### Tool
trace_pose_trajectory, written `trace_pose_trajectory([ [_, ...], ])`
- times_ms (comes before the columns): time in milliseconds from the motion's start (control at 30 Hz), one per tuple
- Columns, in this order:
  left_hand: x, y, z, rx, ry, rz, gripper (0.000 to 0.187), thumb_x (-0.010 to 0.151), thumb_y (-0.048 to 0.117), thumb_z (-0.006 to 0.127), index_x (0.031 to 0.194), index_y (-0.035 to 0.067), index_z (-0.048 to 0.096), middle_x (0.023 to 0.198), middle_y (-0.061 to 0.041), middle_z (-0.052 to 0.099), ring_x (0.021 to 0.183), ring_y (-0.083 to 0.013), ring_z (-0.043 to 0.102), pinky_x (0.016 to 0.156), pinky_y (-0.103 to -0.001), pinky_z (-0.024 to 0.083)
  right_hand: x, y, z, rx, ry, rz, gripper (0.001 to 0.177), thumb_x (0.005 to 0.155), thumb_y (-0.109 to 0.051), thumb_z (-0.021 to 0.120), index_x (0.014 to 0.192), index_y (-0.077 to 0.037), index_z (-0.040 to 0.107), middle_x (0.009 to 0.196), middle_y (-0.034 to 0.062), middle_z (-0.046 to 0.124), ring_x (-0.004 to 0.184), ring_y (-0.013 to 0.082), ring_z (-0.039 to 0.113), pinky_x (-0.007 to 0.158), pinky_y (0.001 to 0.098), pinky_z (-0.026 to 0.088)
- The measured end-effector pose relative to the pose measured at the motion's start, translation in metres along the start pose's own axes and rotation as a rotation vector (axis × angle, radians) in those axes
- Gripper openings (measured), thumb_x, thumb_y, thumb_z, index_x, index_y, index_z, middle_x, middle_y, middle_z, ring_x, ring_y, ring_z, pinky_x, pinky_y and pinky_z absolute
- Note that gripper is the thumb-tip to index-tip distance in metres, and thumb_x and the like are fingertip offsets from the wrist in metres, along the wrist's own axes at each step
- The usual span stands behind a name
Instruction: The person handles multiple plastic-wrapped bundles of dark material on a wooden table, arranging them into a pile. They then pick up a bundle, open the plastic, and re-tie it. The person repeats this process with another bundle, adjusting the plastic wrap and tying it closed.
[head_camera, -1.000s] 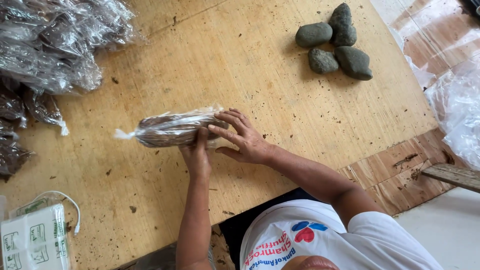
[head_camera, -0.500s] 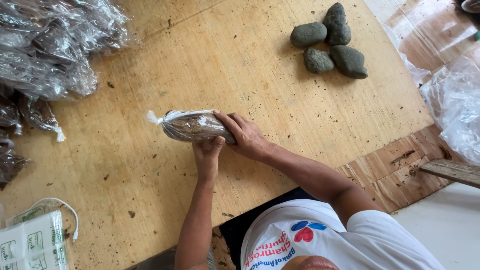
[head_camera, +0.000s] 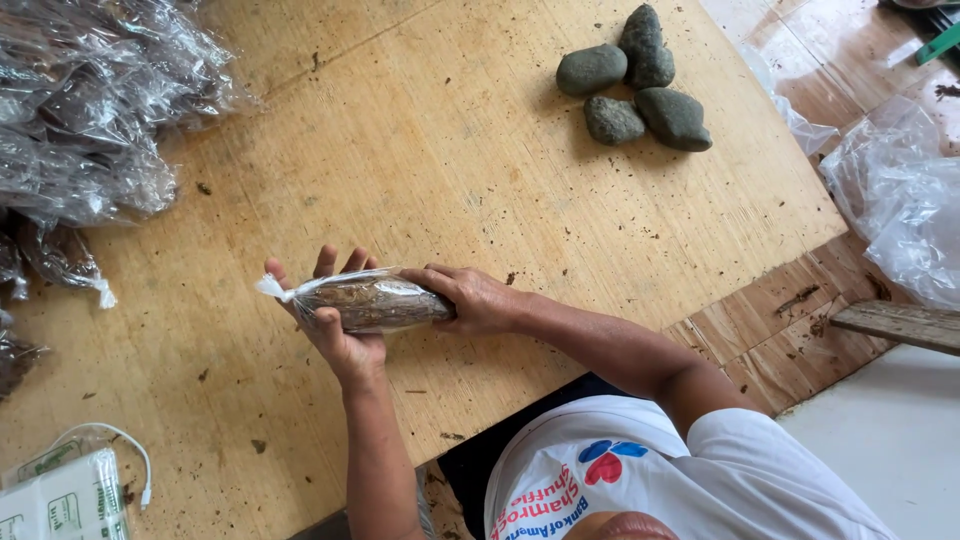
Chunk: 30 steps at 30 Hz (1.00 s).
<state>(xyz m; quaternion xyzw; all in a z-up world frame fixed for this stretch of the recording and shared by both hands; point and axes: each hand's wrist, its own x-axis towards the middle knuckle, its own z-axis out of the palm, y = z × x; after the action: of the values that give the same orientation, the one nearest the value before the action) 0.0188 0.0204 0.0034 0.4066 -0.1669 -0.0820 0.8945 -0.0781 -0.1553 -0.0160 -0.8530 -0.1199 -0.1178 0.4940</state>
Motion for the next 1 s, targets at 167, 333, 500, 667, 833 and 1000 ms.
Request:
trace_pose_trajectory([
  [167,-0.003,-0.010,0.002,-0.035,-0.056,0.001,0.091,0.086,0.033,0.079,0.157,0.034,0.023,0.136,-0.017,0.062,0.121,-0.0396,0.067,0.105,-0.062,0.056,0.002,-0.002,-0.001,0.019,0.022,0.004,0.086,0.074,-0.010,0.077,0.152,-0.014,0.040,0.111,0.0200,0.062,0.095,0.0515,0.068,0.077,0.0616,0.060],
  [333,-0.002,-0.016,-0.005,-0.028,0.019,-0.005,0.071,0.093,0.021,0.074,0.151,0.018,0.033,0.113,-0.015,0.069,0.102,-0.0362,0.074,0.094,-0.061,0.062,0.005,-0.009,-0.008,0.037,0.004,-0.030,0.089,0.076,-0.020,0.083,0.152,-0.011,0.038,0.113,0.0223,0.064,0.099,0.0507,0.069,0.080,0.0618,0.060],
  [500,-0.002,-0.012,-0.003,0.030,0.096,0.003,0.056,0.098,0.014,0.066,0.146,0.016,0.036,0.105,-0.012,0.068,0.094,-0.0326,0.074,0.095,-0.058,0.062,0.005,-0.010,-0.010,0.027,0.038,-0.084,0.118,0.070,-0.072,0.080,0.156,-0.006,0.033,0.121,0.0265,0.066,0.110,0.0460,0.069,0.091,0.0609,0.058],
  [667,-0.009,-0.012,0.018,0.116,0.038,0.014,0.046,0.100,0.005,0.062,0.139,0.015,0.040,0.103,-0.014,0.067,0.093,-0.0325,0.075,0.090,-0.051,0.063,0.006,-0.020,-0.013,-0.023,0.088,-0.089,0.120,0.072,-0.070,0.080,0.160,-0.008,0.027,0.126,0.0232,0.066,0.115,0.0460,0.067,0.098,0.0660,0.052],
  [833,-0.010,-0.019,0.021,0.124,-0.010,0.044,0.041,0.100,0.001,0.059,0.134,0.015,0.038,0.104,-0.017,0.066,0.095,-0.0356,0.074,0.090,-0.049,0.063,0.002,-0.014,-0.008,-0.008,0.078,-0.062,0.115,0.077,-0.056,0.083,0.163,-0.010,0.021,0.127,0.0234,0.065,0.111,0.0463,0.068,0.092,0.0650,0.055],
  [1000,-0.010,-0.018,0.014,0.097,0.069,0.069,0.040,0.101,0.011,0.063,0.134,0.016,0.040,0.099,-0.012,0.067,0.088,-0.0293,0.073,0.090,-0.049,0.062,0.006,-0.028,-0.014,-0.084,0.073,-0.080,0.117,0.073,-0.063,0.081,0.162,-0.012,0.024,0.122,0.0187,0.066,0.108,0.0408,0.070,0.090,0.0581,0.058],
])
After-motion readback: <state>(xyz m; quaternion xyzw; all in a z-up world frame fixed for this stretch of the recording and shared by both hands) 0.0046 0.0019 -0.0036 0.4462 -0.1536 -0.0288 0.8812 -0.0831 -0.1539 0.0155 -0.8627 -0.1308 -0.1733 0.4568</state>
